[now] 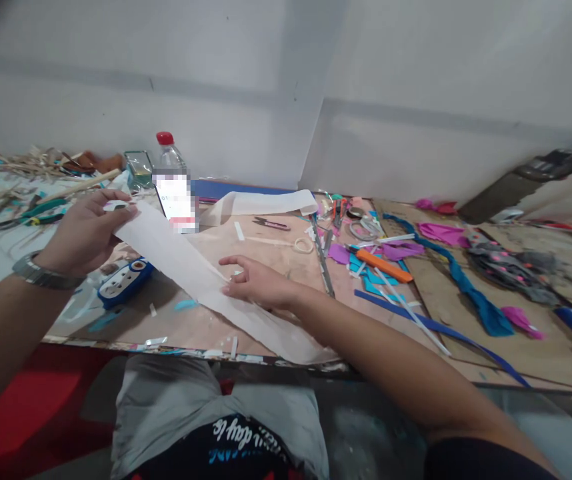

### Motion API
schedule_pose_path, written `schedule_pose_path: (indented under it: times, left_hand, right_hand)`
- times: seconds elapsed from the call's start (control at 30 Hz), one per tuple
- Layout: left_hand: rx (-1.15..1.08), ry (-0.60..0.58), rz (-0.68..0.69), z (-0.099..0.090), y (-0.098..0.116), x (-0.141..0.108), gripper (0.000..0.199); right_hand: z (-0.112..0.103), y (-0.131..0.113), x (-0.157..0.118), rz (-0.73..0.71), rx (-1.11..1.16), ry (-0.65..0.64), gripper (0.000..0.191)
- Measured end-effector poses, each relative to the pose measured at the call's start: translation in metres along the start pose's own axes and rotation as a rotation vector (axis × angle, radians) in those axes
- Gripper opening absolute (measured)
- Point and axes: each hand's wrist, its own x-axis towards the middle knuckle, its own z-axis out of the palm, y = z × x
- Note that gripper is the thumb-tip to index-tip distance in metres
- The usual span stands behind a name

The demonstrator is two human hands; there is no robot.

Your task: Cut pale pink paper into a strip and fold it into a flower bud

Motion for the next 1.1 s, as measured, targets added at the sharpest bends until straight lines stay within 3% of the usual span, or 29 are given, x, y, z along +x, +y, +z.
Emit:
schedule_pose_path:
  times: [0.17,0.27,0.37,0.47,0.57,0.77,0.93,1.1]
  left_hand:
    - [0.053,-0.099,-0.113,-0.023,-0.005,0.0,0.035]
    - [0.07,-0.087,-0.165,-0.037,-0.01,-0.003,0.036]
    - [0.068,-0.098,-0.22,-0.048,-0.014,-0.008,0.038]
    - [0.108,-0.138,-0.248,-0.061,-0.017,-0.012,0.055]
    - [0.288,-0.14,-0.189,-0.073,-0.019,-0.014,0.065]
    - [0.666,-0.092,-0.022,-0.084,-0.026,-0.02,0.059]
    - [0.727,-0.09,0.113,-0.093,-0.028,-0.02,0.052]
    - [0.76,-0.024,0.089,-0.104,-0.028,-0.019,0.05]
  right_hand:
    - [-0.021,0.005,-0.013,-0.035,-0.047,0.147,0.058]
    - [-0.037,0.014,-0.02,-0.067,-0.015,0.16,0.06]
    - [-0.054,0.025,-0.027,-0.042,-0.002,0.087,0.065]
    - [-0.072,0.035,-0.033,-0.037,-0.011,0.103,0.06]
    - [-0.087,0.043,-0.04,-0.017,0.022,0.079,0.056]
    - [-0.102,0.044,-0.055,0.027,0.082,0.088,0.045]
    - [-0.105,0.042,-0.06,0.073,0.221,0.127,0.039]
    - [-0.11,0.052,-0.063,0.042,0.328,0.227,0.036]
